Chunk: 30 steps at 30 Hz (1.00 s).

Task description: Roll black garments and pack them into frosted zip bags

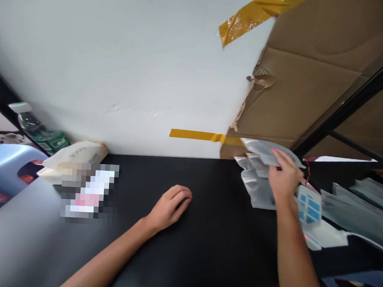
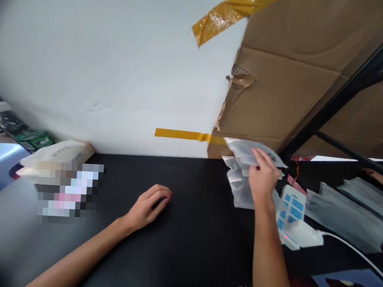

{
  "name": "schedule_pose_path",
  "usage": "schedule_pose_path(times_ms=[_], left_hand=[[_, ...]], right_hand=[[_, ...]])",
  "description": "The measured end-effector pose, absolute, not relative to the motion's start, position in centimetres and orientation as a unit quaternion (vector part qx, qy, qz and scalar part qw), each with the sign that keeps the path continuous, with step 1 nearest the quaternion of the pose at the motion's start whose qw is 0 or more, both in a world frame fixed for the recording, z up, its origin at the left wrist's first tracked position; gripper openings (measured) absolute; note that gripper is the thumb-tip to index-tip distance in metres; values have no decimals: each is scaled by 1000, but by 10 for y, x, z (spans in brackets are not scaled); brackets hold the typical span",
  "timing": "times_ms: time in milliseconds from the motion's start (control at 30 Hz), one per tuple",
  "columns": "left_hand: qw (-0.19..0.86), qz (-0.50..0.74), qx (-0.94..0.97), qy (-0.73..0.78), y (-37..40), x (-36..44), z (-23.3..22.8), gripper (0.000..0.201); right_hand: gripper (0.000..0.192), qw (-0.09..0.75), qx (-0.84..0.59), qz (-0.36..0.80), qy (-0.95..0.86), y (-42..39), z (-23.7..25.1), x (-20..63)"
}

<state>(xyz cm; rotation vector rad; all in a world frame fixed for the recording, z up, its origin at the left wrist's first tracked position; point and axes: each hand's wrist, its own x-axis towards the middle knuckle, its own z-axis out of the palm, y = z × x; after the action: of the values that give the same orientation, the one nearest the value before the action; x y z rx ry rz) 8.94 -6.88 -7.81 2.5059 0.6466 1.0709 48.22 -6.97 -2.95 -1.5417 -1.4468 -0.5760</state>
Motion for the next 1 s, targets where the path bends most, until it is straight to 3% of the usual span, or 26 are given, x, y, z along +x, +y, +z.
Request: schedule_pose_path(times_ms=[67, 133, 267, 367, 467, 567, 733, 900, 1000], left_hand=[[185, 338, 894, 230, -69, 91, -80, 12], [193, 300, 908, 222, -69, 92, -81, 13], [200, 256, 922, 211, -70, 94, -80, 16], [202, 253, 922, 215, -70, 94, -79, 17], [195, 252, 925, 207, -70, 94, -79, 19], [186, 248, 930, 198, -71, 95, -80, 22], [177, 249, 930, 203, -71, 96, -80, 22], [177, 245, 932, 199, -71, 95, -82, 20], [175, 252, 931, 199, -71, 94, -83, 21]], right_hand=[[48, 430, -669, -233, -560, -58, -44, 519], [43, 344, -697, -174, -605, -46, -60, 541], [48, 238, -701, -160, -653, -52, -70, 549], [50, 224, -708, -205, -638, -90, -69, 535], [33, 185, -710, -193, -651, -135, -82, 519], [41, 153, -679, -194, -691, -163, -103, 507], [44, 131, -655, -184, -721, -173, -110, 489], [24, 134, -630, -207, -737, -172, -107, 471], [23, 141, -600, -219, -757, -168, -109, 467]])
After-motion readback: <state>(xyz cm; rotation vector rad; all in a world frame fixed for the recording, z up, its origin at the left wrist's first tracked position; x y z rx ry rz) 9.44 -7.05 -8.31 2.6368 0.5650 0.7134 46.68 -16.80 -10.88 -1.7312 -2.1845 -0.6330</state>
